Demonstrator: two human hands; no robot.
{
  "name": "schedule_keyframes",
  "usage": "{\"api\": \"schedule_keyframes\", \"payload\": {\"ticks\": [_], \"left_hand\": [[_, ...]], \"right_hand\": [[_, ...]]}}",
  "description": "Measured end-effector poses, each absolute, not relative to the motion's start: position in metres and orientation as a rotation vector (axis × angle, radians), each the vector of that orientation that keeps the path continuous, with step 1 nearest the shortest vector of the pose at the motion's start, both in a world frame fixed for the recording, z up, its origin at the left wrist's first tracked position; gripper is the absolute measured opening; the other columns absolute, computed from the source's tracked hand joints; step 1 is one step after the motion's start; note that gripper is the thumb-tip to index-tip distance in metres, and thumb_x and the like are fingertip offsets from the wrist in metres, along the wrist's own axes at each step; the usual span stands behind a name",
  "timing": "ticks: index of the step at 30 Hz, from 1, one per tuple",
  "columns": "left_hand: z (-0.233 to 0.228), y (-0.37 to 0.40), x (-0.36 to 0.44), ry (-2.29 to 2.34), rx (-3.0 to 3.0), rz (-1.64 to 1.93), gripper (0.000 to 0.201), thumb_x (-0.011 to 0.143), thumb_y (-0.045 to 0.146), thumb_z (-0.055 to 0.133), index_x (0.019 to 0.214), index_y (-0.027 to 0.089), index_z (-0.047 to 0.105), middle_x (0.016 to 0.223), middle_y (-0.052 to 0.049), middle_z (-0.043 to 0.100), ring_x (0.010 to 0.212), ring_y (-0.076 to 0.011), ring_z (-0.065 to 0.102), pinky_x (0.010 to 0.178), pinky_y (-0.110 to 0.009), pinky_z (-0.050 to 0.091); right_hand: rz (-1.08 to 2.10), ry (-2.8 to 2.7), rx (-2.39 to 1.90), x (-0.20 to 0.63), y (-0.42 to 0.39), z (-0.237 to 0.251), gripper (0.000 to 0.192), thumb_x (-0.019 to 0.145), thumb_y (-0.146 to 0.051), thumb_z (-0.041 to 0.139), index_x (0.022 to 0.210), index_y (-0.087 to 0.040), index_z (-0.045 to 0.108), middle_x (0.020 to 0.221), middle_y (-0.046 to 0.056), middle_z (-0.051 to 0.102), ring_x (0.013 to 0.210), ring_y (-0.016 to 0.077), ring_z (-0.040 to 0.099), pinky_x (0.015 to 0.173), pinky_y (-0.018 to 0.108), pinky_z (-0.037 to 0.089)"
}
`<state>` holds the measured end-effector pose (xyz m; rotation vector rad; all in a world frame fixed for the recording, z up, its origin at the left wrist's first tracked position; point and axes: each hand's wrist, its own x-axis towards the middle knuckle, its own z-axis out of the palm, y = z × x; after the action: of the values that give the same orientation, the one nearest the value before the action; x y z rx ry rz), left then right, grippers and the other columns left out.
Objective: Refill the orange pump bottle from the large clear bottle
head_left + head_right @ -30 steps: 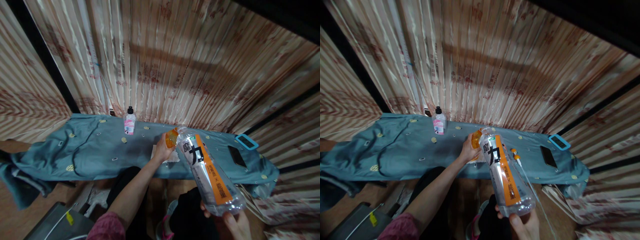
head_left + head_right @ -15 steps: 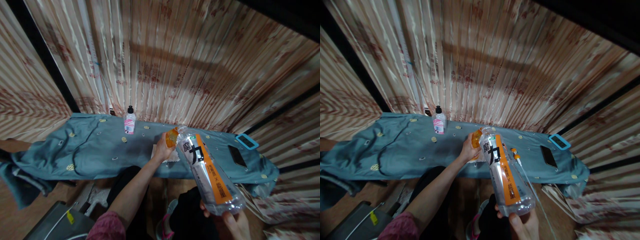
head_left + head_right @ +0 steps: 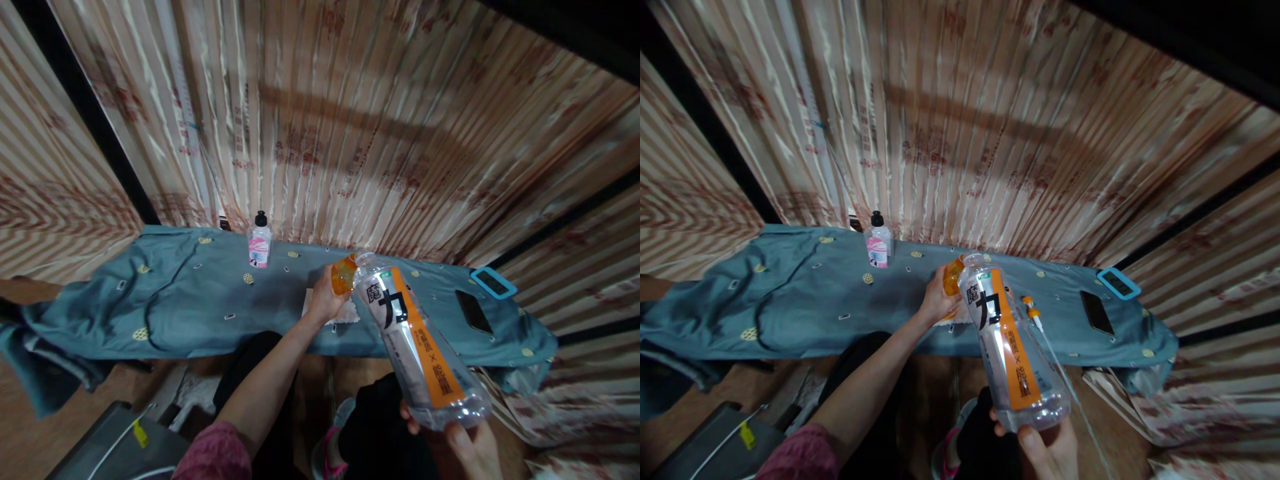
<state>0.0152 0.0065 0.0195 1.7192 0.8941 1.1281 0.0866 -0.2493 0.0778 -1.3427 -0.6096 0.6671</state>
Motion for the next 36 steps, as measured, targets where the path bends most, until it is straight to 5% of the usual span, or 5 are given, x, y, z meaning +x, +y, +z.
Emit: {"api": "schedule_keyframes", "payload": {"ticks": [7,36], "left_hand": [[0.0197,0.0064,0.0141,0.891,1.731,1.128,0.058,0.064,0.016,0.073,0.114,0.019,0.044,0.107,-0.009,0.065,0.098,-0.0248,0.063,0.087,-0.040,0.049],[0.0220,0.0049,0.0141,0.916,1.716,1.111,0.059,0.063,0.014,0.074,0.114,0.018,0.044,0.108,-0.010,0.064,0.099,-0.0257,0.063,0.088,-0.041,0.049]], "right_hand": [[0.615,-0.659,-1.437,0.0896,-0.2503,0.0784,0.034,0.067,-0.052,0.072,0.083,-0.023,0.066,0.061,0.004,0.071,0.058,0.0255,0.064,0.056,0.036,0.051],[0.613,-0.654,-1.395,0.0928,-0.2502,0.0735,0.035,0.066,-0.048,0.073,0.088,-0.022,0.066,0.066,0.005,0.072,0.057,0.0246,0.064,0.051,0.033,0.049]]}}
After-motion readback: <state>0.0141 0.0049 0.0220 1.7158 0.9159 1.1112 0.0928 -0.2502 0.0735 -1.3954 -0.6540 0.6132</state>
